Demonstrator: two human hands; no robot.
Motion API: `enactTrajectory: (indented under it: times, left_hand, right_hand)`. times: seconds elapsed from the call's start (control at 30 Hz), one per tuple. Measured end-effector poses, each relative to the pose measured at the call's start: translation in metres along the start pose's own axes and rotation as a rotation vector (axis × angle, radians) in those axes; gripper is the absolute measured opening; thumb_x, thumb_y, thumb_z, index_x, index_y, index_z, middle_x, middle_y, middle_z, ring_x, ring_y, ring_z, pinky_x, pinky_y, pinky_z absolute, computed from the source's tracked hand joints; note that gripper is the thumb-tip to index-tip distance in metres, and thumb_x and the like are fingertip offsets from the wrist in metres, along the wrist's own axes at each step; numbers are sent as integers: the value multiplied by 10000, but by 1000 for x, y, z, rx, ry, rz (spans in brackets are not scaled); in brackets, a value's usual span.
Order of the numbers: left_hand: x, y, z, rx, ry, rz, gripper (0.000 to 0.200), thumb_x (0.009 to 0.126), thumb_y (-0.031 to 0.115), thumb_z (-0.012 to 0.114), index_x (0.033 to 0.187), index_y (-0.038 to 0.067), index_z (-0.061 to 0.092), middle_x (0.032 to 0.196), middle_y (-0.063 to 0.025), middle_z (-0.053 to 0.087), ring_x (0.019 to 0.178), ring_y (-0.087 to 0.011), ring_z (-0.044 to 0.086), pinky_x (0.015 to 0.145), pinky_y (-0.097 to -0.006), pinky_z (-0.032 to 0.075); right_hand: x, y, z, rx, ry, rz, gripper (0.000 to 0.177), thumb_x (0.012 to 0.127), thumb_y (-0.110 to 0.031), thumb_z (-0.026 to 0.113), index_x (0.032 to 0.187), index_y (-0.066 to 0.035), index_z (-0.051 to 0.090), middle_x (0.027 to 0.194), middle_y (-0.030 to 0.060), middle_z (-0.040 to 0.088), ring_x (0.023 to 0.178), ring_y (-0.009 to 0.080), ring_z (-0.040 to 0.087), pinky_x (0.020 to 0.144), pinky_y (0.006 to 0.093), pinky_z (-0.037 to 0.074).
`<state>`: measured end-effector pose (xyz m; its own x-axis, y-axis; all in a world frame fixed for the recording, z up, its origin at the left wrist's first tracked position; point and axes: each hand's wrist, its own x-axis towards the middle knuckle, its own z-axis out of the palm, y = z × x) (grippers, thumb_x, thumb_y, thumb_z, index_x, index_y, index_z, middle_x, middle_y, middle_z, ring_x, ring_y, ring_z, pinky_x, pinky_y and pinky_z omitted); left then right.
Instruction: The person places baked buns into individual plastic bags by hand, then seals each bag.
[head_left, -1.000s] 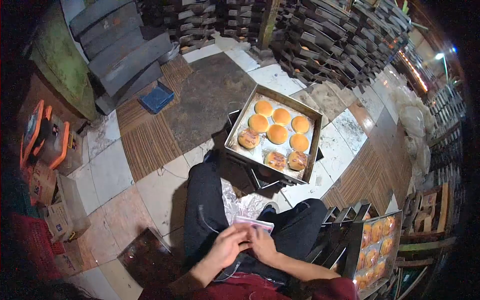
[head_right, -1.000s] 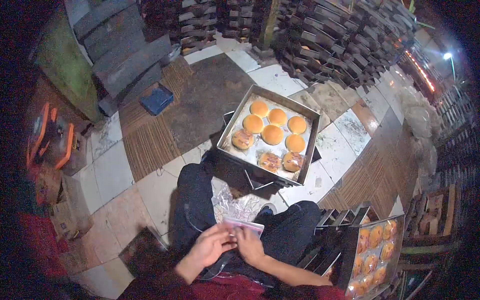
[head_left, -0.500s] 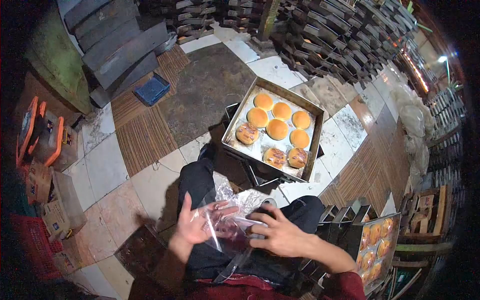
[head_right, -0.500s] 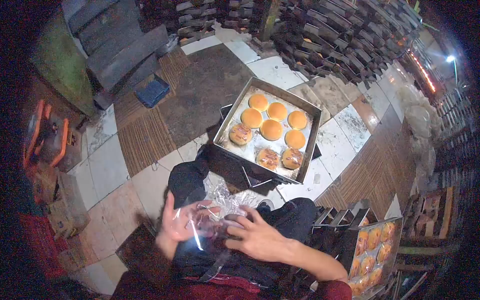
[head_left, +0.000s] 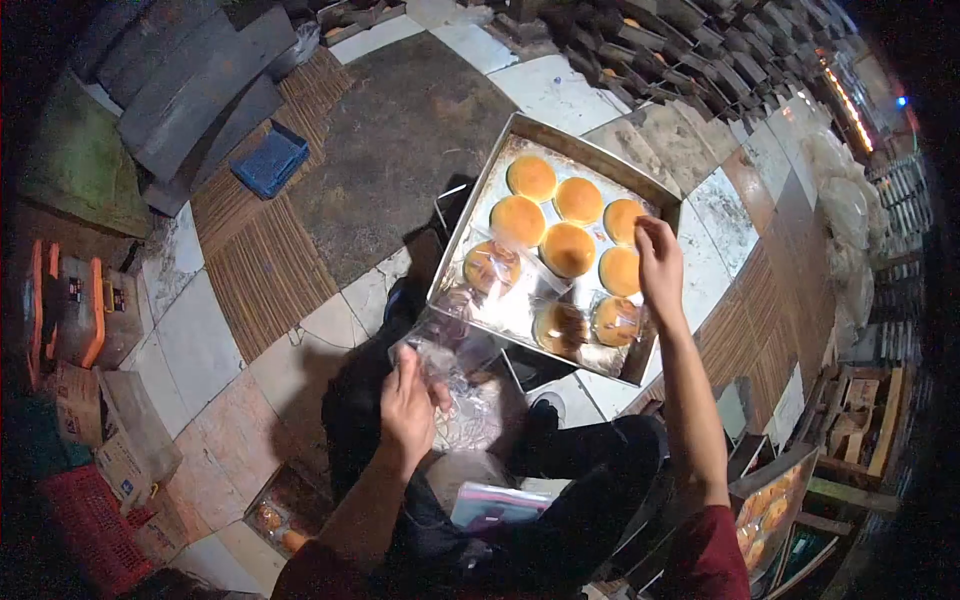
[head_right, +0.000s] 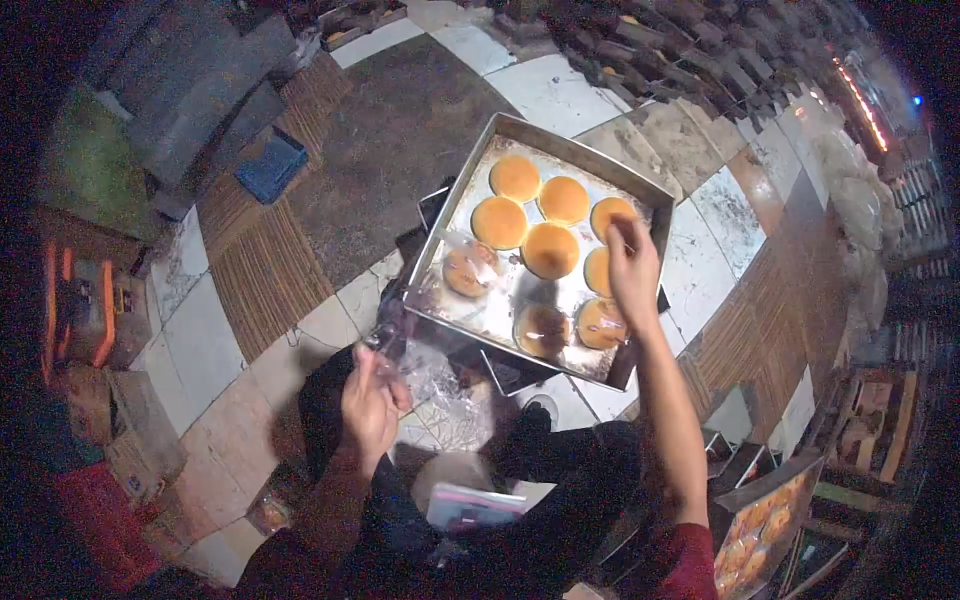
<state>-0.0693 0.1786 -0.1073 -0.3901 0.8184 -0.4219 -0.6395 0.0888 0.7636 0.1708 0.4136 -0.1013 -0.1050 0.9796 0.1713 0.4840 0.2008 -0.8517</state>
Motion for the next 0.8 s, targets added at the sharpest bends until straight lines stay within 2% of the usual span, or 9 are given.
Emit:
enactTrajectory:
  times: [0.07, 0.13, 0.27, 0.33, 0.4, 0.47, 0.57, 0.67, 0.8]
  left_hand:
    - [11, -12, -25, -25, 16, -72, 476, 892, 516, 402, 840, 50, 480, 617, -41, 443, 530, -116, 424, 504, -252, 362]
    - [26, -24, -52, -178, -385, -25, 471, 890, 520, 401, 827, 59, 478, 680, -50, 472, 534, -143, 430, 506, -286, 366]
    - [19, -4, -18, -174, 80, -84, 514, 861, 565, 419, 810, 57, 480, 700, -45, 479, 556, -162, 471, 518, -303, 398]
    - [18, 0, -14, -110, -22, 60, 540, 860, 573, 410, 807, 41, 492, 709, -50, 505, 582, -157, 501, 533, -308, 428]
    - [17, -5, -20, 90, 1, -36, 522, 886, 534, 396, 794, 33, 508, 700, -56, 528, 603, -148, 516, 554, -304, 447]
    - [12, -5, -15, 78, -54, 57, 489, 930, 458, 365, 810, 13, 530, 682, -50, 541, 616, -135, 523, 575, -284, 446]
    - [9, -26, -24, 355, -85, 239, 389, 956, 294, 371, 862, -28, 565, 707, -52, 570, 618, -131, 535, 585, -268, 425]
    - [-1, 6, -5, 785, -208, 139, 291, 935, 233, 435, 895, -24, 567, 751, -70, 596, 666, -130, 552, 602, -266, 430]
    - [-9, -6, -6, 765, -405, 292, 176, 901, 119, 475, 939, -13, 586, 763, -26, 601, 697, -83, 533, 635, -243, 447]
  right_hand:
    - [29, 107, -2, -589, 31, 101, 382, 895, -282, 486, 1048, 66, 523, 1041, 250, 576, 974, 396, 551, 854, 387, 435]
    - [34, 181, -7, -769, 62, 226, 551, 863, -419, 497, 1055, 97, 504, 1024, 319, 552, 957, 429, 550, 833, 445, 435]
    - [39, 167, -6, -491, -146, 684, 701, 774, -580, 529, 843, 115, 588, 849, 310, 600, 814, 424, 598, 687, 457, 477]
    - [16, 156, 14, -838, 66, 254, 660, 726, -546, 611, 906, 87, 560, 824, 264, 603, 773, 339, 615, 649, 403, 476]
    - [-3, 146, 30, -715, 149, 42, 635, 716, -479, 659, 1022, 54, 499, 932, 251, 583, 886, 312, 599, 725, 394, 468]
    - [-8, 131, 33, -290, 81, 262, 563, 774, -398, 643, 1116, 5, 448, 1065, 213, 554, 966, 284, 575, 801, 399, 454]
    - [-11, 64, 8, 1051, -22, 657, 423, 898, -340, 498, 1195, -45, 435, 1143, 111, 548, 970, 226, 579, 833, 360, 473]
    - [-52, -40, -16, 1013, -208, 619, 442, 924, -403, 408, 1205, -63, 439, 1140, 116, 546, 955, 241, 582, 842, 348, 463]
    - [-132, -85, -33, 484, -405, 401, 452, 874, -273, 485, 1246, -37, 382, 1168, 124, 504, 1048, 222, 507, 899, 335, 411]
